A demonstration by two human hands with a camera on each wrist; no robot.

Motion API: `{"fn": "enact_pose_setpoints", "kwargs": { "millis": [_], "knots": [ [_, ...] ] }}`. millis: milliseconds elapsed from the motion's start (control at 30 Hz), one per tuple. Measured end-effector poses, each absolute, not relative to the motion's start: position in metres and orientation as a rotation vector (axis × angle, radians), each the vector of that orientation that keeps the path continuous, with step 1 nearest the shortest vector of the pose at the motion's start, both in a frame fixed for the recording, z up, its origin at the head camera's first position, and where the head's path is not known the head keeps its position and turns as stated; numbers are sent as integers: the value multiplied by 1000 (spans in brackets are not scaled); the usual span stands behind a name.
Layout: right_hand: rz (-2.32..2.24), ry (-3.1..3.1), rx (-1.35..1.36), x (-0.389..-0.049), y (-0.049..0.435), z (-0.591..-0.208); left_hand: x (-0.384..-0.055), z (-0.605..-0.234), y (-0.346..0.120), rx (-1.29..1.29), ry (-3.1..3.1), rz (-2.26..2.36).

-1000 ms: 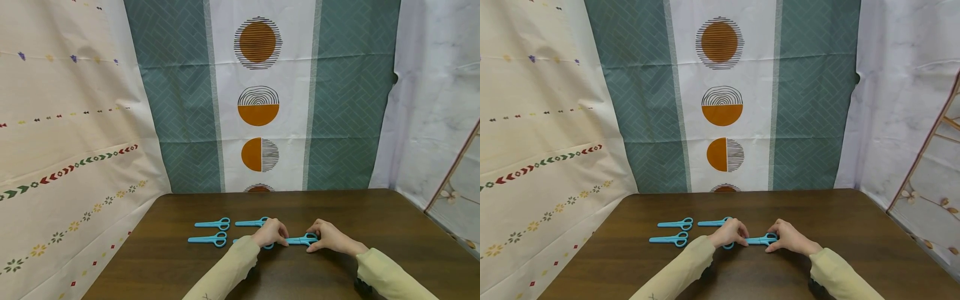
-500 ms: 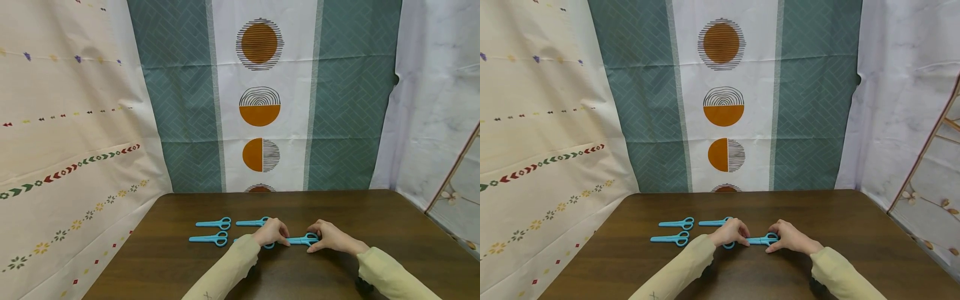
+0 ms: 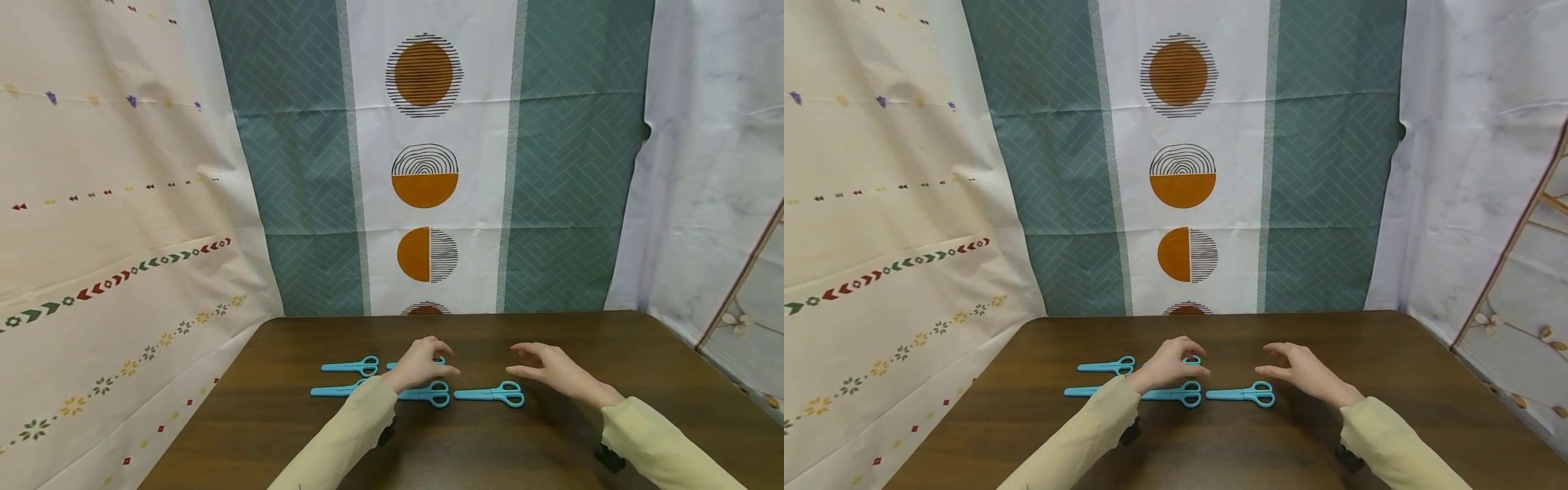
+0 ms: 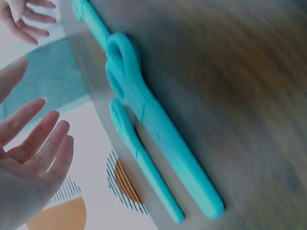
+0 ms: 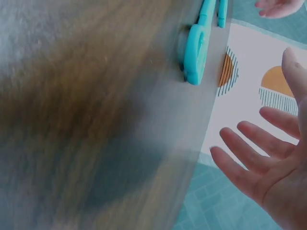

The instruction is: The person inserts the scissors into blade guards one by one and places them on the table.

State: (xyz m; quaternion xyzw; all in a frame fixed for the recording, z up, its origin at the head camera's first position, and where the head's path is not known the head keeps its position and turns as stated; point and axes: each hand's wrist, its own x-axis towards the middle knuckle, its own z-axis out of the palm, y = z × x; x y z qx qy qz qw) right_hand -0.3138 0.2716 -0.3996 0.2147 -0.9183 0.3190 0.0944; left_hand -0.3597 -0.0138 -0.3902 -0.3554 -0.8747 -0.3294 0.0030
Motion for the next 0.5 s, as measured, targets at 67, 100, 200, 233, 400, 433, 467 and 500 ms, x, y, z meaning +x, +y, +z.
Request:
{"fn": "enact_pose_setpoints", "kwargs": {
  "millis": [67, 100, 200, 233, 400, 433, 467, 500],
  "knots": [
    [938, -2714, 642, -315, 274, -398, -361, -388, -23, -1070, -2748, -1037],
    [922, -2710, 640, -315, 275, -397, -362, -387, -27, -1048, -2751, -1049],
    [885, -2696, 612, -316, 278, -396, -363, -384, -41, -994, -2751, -1046],
    [869, -2692, 606, -317, 280, -396, -363, -383, -45, -981, -2745, -1043],
    [811, -2698, 584, -318, 288, -393, -366, -382, -65, -896, -2710, -1004],
    [809, -2705, 576, -317, 291, -392, -366, -382, -68, -882, -2703, -1006],
    [802, -2714, 566, -317, 293, -391, -367, -382, -71, -866, -2700, -1000],
    [795, -2719, 557, -317, 295, -390, -367, -383, -73, -853, -2697, -986]
  ]
}}
